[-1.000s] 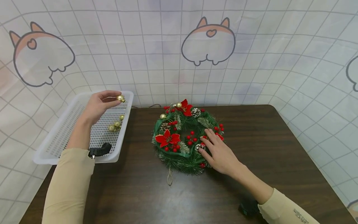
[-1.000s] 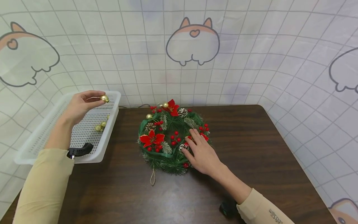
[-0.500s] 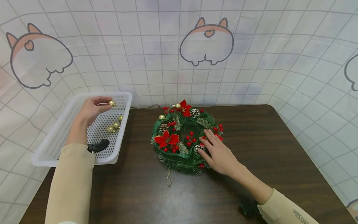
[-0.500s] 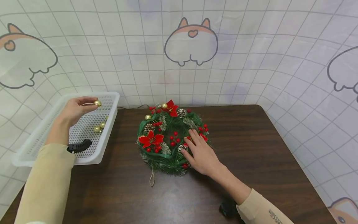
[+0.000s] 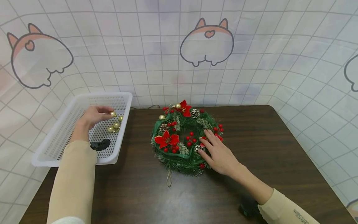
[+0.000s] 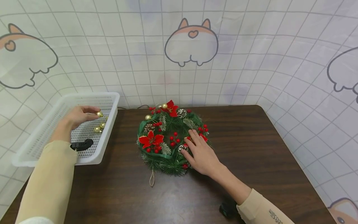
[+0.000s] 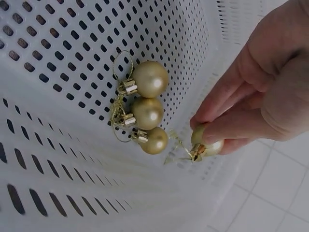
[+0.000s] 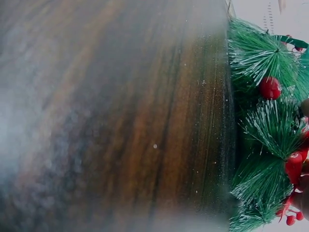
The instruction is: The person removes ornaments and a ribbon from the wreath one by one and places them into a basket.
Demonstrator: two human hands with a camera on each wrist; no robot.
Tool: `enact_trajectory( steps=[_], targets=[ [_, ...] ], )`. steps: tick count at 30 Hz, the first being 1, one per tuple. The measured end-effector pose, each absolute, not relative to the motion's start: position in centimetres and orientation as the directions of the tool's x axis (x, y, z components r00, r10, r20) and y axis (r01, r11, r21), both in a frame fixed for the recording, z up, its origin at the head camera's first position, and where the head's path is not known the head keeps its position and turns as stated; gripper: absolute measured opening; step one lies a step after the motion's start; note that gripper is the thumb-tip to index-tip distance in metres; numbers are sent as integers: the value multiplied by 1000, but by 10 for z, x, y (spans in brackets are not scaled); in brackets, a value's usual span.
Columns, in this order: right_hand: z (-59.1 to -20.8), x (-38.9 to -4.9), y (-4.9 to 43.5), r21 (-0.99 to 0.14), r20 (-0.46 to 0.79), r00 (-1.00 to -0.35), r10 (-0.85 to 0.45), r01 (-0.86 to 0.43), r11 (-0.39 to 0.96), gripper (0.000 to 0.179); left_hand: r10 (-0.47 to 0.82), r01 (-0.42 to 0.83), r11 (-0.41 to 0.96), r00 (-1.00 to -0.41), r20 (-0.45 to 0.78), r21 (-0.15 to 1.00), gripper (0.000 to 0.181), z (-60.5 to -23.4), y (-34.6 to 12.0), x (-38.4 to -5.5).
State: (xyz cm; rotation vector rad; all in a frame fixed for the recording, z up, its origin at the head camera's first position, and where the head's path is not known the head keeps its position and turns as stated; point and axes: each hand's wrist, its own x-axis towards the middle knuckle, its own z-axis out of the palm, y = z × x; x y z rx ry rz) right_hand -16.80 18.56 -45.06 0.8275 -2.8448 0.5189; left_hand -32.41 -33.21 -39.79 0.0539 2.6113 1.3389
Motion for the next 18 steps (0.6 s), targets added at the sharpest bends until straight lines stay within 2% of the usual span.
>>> enact_trajectory(
  steps=[7, 18],
  targets=[
    [-449, -168, 186, -293, 216, -844, -491, -535, 792, 60, 81, -69, 681, -982, -168, 730, 46, -403, -334, -327],
    [-449, -168, 185, -289, 216, -842, -494, -539, 791, 61, 113, -87, 760, -958, -263, 645, 53, -411, -341, -331]
  ],
)
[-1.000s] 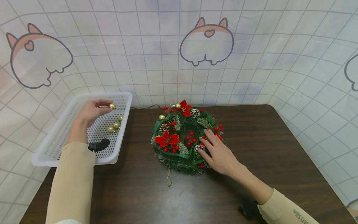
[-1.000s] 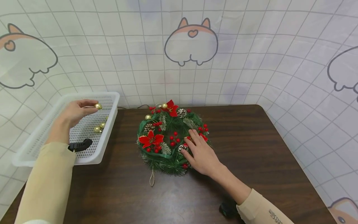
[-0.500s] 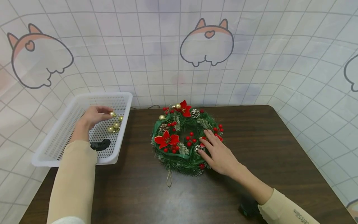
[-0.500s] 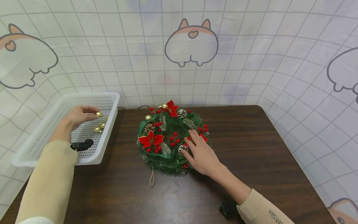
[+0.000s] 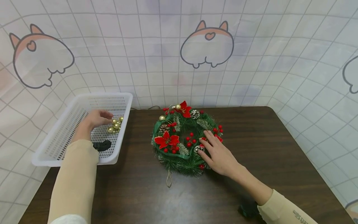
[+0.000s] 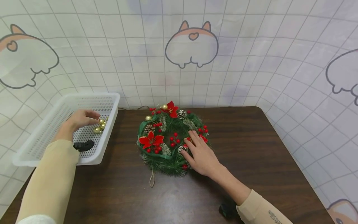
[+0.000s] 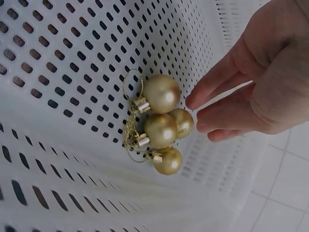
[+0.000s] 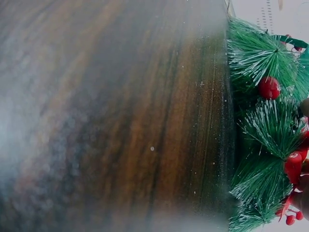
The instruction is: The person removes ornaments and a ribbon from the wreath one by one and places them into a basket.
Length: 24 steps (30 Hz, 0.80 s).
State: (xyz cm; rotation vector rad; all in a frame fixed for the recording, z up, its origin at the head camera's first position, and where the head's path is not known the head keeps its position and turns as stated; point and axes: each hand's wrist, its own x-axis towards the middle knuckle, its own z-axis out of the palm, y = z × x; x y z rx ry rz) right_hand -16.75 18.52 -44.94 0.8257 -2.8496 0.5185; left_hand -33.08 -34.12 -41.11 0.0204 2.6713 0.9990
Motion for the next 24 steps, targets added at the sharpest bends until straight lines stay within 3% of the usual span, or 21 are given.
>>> enact_trajectory(
  steps=[9, 24],
  targets=[
    [-453, -169, 185, -284, 225, -836, -500, -547, 787, 61, 160, -31, 729, -964, -214, 684, 50, -400, -333, -327],
    [-452, -169, 185, -298, 218, -844, -490, -536, 790, 60, 244, 151, 742, -968, -54, 653, 43, -341, -285, -323]
  ],
)
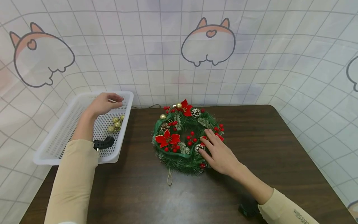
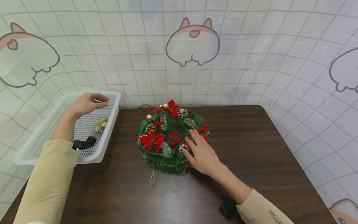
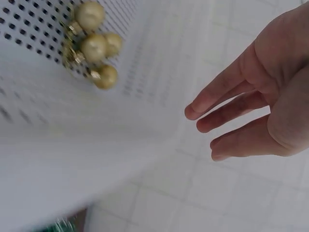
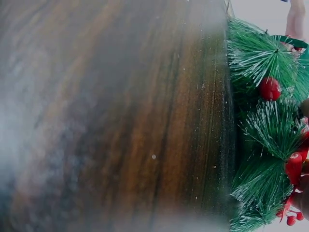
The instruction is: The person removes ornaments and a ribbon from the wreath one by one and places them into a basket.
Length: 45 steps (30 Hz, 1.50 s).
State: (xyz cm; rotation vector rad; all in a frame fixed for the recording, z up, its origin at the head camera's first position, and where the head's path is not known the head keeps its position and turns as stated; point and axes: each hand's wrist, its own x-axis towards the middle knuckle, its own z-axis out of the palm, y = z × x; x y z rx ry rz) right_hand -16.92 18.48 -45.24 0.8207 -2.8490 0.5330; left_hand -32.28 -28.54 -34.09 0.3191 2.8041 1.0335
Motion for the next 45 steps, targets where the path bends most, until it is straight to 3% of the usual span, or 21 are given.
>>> enact_trajectory(
  steps=[10, 16, 24, 33, 39, 45],
  targets=[
    [-452, -167, 186, -295, 218, -845, -488, -534, 792, 60, 279, 219, 687, -960, 26, 692, 40, -306, -242, -309],
    [-452, -169, 184, -299, 220, -842, -493, -539, 787, 60, 287, 229, 644, -957, 48, 730, 36, -304, -223, -302],
    [-453, -170, 183, -296, 222, -846, -485, -533, 793, 60, 289, 226, 587, -956, 60, 777, 33, -315, -198, -298],
    [-454, -170, 184, -293, 224, -842, -491, -539, 790, 60, 303, 234, 428, -947, 105, 873, 32, -339, -167, -293],
    [-452, -169, 184, -298, 219, -845, -489, -535, 791, 60, 246, 202, 319, -961, 125, 926, 31, -355, -153, -295],
    [-452, -169, 183, -295, 216, -843, -493, -538, 790, 60, 155, 106, 310, -986, 59, 945, 30, -374, -145, -296]
  ],
)
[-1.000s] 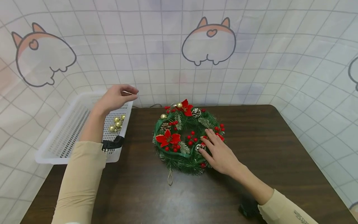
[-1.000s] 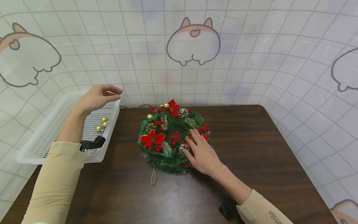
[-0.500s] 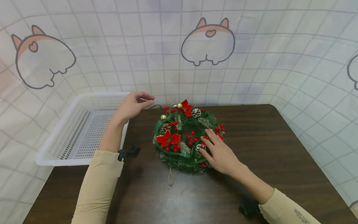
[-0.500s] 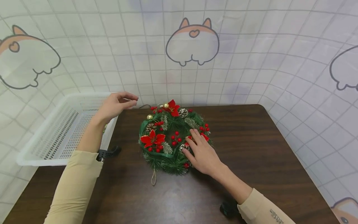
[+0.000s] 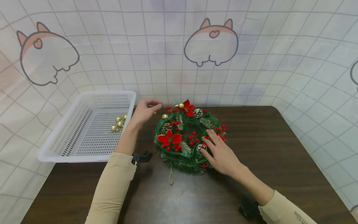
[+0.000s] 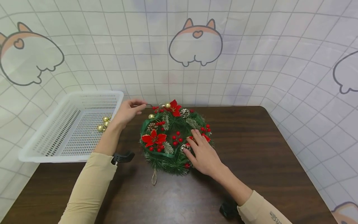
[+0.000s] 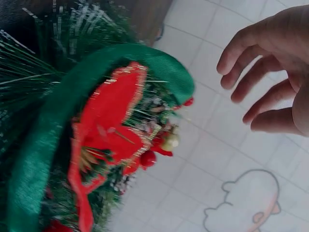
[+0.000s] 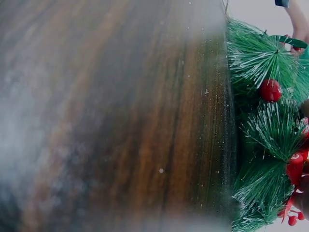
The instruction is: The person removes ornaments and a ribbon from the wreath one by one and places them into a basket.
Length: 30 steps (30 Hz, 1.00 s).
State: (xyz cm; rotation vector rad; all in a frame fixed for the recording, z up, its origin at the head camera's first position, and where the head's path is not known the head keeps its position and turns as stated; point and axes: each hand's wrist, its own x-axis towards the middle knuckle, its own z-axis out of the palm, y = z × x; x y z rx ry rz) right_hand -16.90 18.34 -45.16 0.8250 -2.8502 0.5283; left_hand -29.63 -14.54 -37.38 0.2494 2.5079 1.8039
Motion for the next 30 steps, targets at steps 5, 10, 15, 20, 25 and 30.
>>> enact_trajectory(
  steps=[5, 10, 15, 20, 25, 30],
  targets=[
    [-451, -169, 184, -300, 218, -842, -494, -539, 787, 60, 143, 48, 337, -990, -1, 940, 30, -386, -139, -300],
    [-452, -169, 184, -302, 221, -842, -492, -539, 786, 60, 156, 12, 324, -987, -41, 946, 31, -398, -136, -301],
    [-453, -169, 183, -301, 224, -841, -492, -540, 786, 60, 186, -20, 346, -979, -90, 938, 30, -408, -135, -302],
    [-453, -169, 182, -301, 231, -840, -491, -541, 785, 60, 214, -10, 397, -971, -103, 918, 30, -414, -137, -304],
    [-454, -170, 183, -295, 237, -840, -488, -541, 787, 60, 238, 15, 434, -966, -99, 901, 33, -418, -139, -305],
    [-454, -169, 183, -297, 228, -842, -489, -538, 789, 60, 242, 62, 444, -969, -53, 894, 32, -422, -138, -305]
  ],
)
